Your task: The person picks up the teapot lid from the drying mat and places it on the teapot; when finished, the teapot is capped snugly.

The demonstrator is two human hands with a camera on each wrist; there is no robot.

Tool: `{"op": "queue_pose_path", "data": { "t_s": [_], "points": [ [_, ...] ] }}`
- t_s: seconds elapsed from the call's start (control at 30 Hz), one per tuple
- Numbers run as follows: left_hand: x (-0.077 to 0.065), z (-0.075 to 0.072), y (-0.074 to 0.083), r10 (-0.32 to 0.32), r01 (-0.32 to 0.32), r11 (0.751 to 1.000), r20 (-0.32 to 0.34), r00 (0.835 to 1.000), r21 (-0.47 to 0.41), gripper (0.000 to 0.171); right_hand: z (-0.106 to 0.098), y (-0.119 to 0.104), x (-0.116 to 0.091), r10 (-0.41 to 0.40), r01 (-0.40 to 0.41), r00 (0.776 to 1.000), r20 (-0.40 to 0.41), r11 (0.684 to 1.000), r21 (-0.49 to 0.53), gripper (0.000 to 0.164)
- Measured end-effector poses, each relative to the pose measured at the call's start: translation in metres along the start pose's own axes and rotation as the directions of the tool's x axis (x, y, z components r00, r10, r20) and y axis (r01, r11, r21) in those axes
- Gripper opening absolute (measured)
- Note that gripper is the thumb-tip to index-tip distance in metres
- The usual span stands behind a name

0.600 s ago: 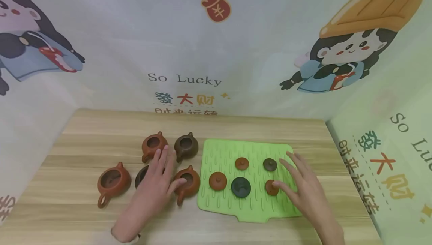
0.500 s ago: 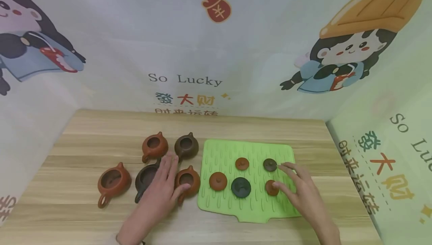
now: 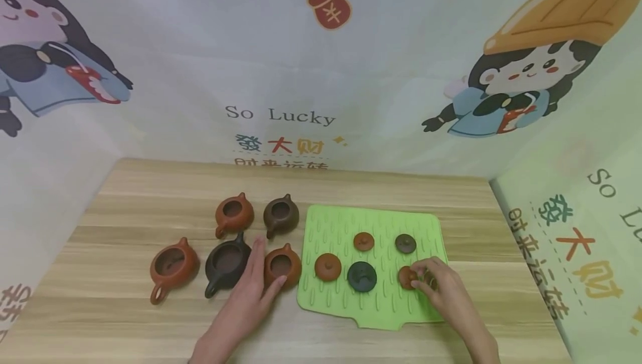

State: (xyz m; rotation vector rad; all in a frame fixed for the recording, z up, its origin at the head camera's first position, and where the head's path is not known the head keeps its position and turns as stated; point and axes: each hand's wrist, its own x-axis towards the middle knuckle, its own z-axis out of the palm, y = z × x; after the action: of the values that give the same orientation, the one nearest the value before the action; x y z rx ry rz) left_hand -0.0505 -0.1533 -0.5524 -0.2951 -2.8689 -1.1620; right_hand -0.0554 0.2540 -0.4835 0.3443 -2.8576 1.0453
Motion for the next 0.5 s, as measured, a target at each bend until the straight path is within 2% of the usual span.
{"op": "queue_pose_path", "data": {
  "t_s": [0.2,0.33,0.5],
  "points": [
    [-0.005,0.000,0.003,-0.073,0.076,0.994,0.043,0.996,-0.081,0.097,0.005,0.003,0.003,-0.029,0.029,1.000,0.005,0.998,0.056,0.027],
    [-0.009,0.000,0.006,-0.079,0.082,0.989,0.027,0.996,-0.126,0.099,0.006,0.006,0.001,-0.037,0.037,0.999,0.000,0.996,0.080,0.030],
    [-0.007,0.003,0.014,-0.079,0.085,0.984,0.042,0.996,-0.158,0.099,0.005,0.010,-0.002,-0.063,0.066,0.997,-0.035,0.994,0.088,0.032]
  ]
}}
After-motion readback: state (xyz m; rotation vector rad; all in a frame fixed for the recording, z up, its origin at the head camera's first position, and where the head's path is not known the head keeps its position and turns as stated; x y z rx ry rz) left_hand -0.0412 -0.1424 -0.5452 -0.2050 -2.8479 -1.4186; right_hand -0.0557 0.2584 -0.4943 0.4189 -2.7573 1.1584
